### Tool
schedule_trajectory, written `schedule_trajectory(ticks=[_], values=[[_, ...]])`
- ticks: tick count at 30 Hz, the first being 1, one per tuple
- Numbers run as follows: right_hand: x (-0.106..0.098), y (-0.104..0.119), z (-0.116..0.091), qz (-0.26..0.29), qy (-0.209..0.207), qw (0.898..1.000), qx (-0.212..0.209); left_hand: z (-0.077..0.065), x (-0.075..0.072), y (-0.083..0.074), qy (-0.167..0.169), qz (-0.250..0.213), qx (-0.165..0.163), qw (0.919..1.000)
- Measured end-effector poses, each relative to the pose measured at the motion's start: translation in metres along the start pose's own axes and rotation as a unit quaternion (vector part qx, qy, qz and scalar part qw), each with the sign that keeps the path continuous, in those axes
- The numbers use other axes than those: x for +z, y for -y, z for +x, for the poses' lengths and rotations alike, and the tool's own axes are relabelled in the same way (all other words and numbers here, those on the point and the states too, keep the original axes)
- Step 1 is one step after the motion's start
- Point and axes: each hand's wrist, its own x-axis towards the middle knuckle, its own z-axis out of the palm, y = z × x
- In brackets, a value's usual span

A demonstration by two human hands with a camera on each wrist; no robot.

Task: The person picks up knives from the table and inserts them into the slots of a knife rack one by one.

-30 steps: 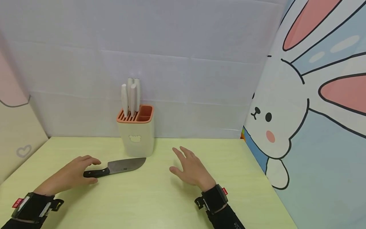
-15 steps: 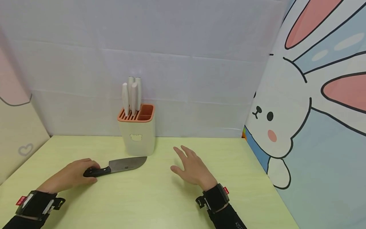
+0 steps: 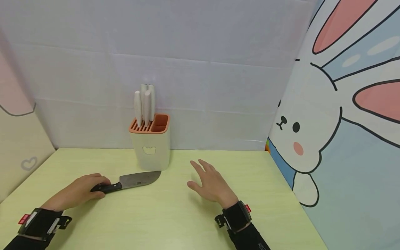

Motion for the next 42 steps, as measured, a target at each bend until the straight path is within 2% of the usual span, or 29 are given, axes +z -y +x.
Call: schedule_trajectory(ticks=[7,17,27,35,42], values=[[0.0,0.0,-0.001,0.0,0.0,1.0,0.002,0.0,0.0,0.0,0.004,-0.004,0.017,0.9998],[-0.001,0.0,0.0,0.001,0.001,1.0,0.002,0.003,0.005,-0.007,0.012,-0.006,0.02,0.9997],[0.0,-0.001,0.0,-0.001,-0.001,1.0,0.002,0.012,0.011,-0.02,0.003,0.0,0.036,0.9993],[0.001,-0.001,0.0,-0.005,-0.002,1.0,0.002,0.019,0.015,-0.032,0.005,-0.009,0.068,0.9976],[0.001,-0.001,0.0,-0.004,-0.001,1.0,-0.001,0.025,0.019,-0.047,0.009,-0.015,0.063,0.9979]])
